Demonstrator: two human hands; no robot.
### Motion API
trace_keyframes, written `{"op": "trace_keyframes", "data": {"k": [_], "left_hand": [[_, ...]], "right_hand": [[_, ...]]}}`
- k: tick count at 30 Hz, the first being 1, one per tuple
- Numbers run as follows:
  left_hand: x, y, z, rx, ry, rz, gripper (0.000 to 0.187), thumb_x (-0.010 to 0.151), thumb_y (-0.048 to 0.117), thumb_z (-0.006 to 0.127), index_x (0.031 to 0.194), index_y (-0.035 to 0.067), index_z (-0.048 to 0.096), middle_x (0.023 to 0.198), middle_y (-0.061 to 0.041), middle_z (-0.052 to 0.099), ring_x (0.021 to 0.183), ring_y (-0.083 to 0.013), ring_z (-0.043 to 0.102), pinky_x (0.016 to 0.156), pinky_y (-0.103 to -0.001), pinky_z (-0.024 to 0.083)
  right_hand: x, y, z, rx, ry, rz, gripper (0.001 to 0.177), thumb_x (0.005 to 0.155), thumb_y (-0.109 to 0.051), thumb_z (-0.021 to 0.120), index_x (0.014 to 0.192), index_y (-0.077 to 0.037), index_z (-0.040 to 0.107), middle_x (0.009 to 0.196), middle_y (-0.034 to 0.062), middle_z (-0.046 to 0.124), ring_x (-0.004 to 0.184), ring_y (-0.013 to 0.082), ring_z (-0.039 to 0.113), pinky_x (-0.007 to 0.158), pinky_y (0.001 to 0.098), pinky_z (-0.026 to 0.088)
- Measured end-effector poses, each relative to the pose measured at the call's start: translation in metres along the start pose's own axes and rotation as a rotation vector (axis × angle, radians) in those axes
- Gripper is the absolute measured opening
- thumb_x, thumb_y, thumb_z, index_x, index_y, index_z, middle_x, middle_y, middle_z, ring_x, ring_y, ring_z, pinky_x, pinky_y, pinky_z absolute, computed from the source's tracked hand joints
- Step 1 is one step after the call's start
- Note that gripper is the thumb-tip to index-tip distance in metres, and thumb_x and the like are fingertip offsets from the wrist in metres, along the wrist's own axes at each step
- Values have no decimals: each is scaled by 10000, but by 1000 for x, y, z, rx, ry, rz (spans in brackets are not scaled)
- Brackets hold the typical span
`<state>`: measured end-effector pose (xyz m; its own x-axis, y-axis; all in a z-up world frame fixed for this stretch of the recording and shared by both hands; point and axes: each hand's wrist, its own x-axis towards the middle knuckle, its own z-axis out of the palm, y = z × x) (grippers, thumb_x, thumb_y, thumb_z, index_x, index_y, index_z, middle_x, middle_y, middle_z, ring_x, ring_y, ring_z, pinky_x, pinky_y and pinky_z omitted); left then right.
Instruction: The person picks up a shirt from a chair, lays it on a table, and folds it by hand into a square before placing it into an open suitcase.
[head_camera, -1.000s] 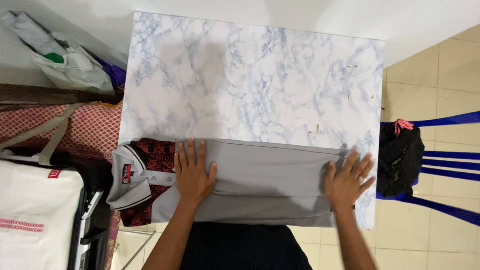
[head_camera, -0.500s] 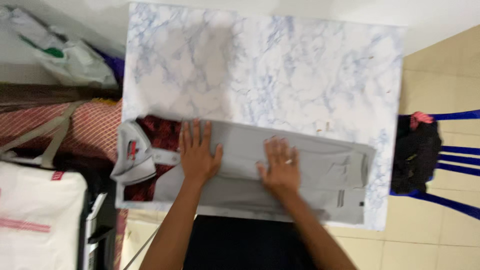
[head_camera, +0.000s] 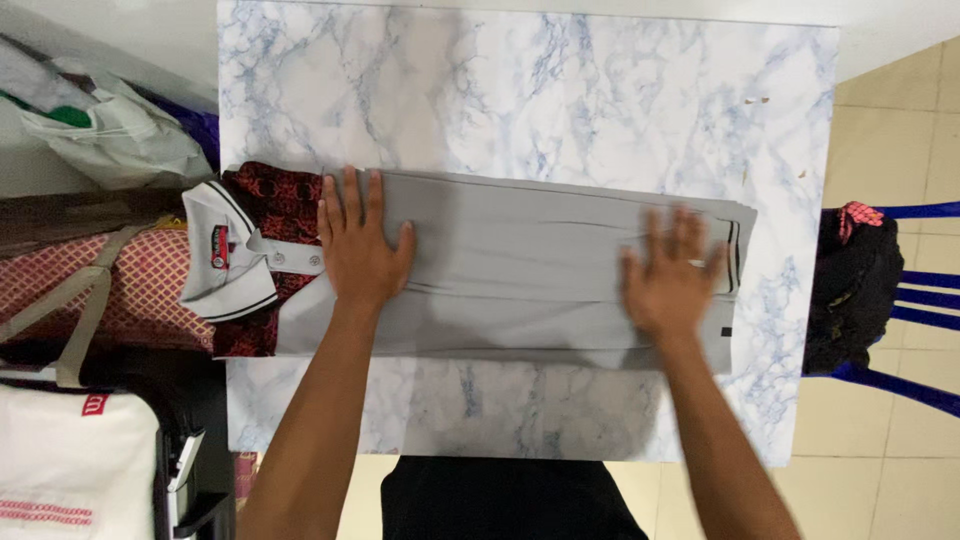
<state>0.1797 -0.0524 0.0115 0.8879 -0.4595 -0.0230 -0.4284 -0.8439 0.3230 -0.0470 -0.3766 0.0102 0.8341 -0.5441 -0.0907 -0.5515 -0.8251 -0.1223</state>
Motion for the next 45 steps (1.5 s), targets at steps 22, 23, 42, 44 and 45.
{"op": "trace_keyframes", "data": {"k": [22,23,42,44,45], "left_hand": [[-98,97,47,-5,81,229,671,992,393,507,1603,176,336,1675,-167,267,1546,-382,219,1243,-559,135],[-103,97,46,-32,94,187,676,975,382,515,1599,181,352,1669,-162,280,1541,-387,231,1245,-556,143],[-44,295,91,-229,-213,718,584,926,63,586,1485,199,488,1526,-90,513,1469,-296,460,1250,-478,383],[-23,326,90,-77,-526,613,850,835,-25,651,1600,226,377,1450,-119,541,1419,-316,490,1190,-468,415],[-15,339,87,-72,-522,612,850,835,-25,651,1600,226,377,1450,-119,541,1419,-316,490,1190,-468,415]], "right_hand": [[-46,-81,34,191,76,-155,662,1056,-462,435,1642,-179,320,1715,160,226,1574,364,174,1239,611,86],[-50,-51,28,89,52,-121,676,1026,-510,423,1629,-221,321,1708,136,207,1571,324,152,1227,617,65],[-80,74,-25,413,41,561,1018,759,-456,815,1496,70,349,1341,289,560,1206,442,557,1051,503,436],[-77,81,-28,430,57,542,897,732,-442,837,1396,56,494,1240,280,654,1125,442,626,974,493,495],[-75,87,-29,430,-31,551,699,746,-431,832,1202,42,593,1152,264,688,1061,426,663,923,475,523]]}}
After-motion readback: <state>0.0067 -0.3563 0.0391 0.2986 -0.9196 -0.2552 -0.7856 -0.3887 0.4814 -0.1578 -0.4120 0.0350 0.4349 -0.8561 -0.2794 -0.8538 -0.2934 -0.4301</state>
